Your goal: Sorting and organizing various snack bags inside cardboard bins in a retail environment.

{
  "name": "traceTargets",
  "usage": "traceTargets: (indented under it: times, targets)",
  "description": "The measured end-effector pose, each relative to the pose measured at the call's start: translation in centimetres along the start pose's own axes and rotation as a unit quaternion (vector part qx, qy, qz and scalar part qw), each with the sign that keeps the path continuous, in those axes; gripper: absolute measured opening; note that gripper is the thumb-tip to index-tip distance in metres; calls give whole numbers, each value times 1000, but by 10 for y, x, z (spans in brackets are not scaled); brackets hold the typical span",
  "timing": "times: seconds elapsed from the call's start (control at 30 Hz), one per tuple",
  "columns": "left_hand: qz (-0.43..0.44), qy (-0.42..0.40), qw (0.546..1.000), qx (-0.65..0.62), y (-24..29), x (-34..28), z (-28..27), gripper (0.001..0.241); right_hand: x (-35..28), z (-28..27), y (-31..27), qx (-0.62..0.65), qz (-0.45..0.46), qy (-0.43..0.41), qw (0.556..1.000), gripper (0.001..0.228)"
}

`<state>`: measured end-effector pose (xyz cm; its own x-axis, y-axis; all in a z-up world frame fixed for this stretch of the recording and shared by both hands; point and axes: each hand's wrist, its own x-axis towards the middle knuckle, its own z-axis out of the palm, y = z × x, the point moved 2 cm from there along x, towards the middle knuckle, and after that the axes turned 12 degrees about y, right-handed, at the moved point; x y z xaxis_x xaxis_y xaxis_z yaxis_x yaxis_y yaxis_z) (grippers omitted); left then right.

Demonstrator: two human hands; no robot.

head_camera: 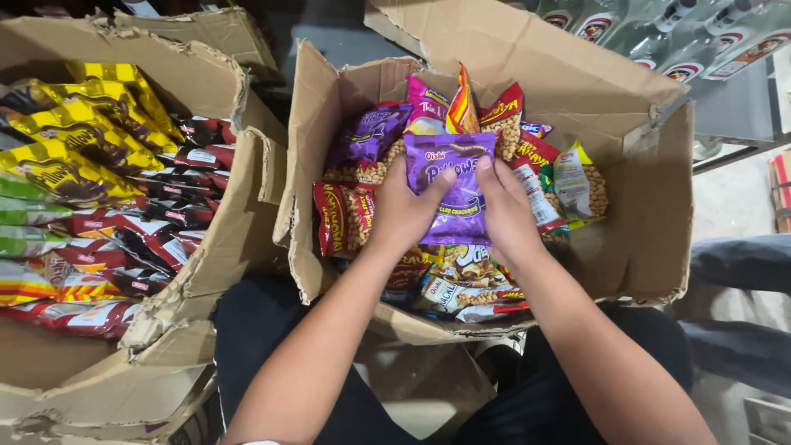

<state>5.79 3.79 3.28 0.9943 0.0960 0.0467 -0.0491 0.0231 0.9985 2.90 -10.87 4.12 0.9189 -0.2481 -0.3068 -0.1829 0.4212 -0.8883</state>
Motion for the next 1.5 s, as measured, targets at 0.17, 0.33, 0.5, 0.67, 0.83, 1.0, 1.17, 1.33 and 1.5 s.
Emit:
traceTargets:
  times: [0.17,0.33,0.5,0.67,0.83,1.0,1.17,1.33,1.5]
  targets:
    - [56,84,987,125,-15,14,-4,41,16,-12,11,-61,-92,1,994,38]
    - [76,96,962,244,-18,23,-24,42,27,-32,-30,-164,-162,70,971,40]
    - [112,-26,868,483,3,14,-22,68,35,-35,-43,82,-28,31,996,34]
    - [17,-57,869,492,-5,15,-20,57,42,-34,-26,-49,-19,-9,999,28]
    - [89,52,911,399,-9,26,-37,38,57,-40,-1,-258,-25,-41,965,28]
    - [201,193,922,268,19,25,-51,32,35,-21,-2,-461,-310,-64,829,43]
    - [266,246,917,165,24,28,-53,39,39,-45,9,-545,-298,10,783,82]
    - [264,282,918,92,17,28,-49,41,32,-52,2,-597,-321,-29,735,102]
    - [204,201,958,32,14,17,-24,49,29,-34,-10,-324,-110,-62,938,70]
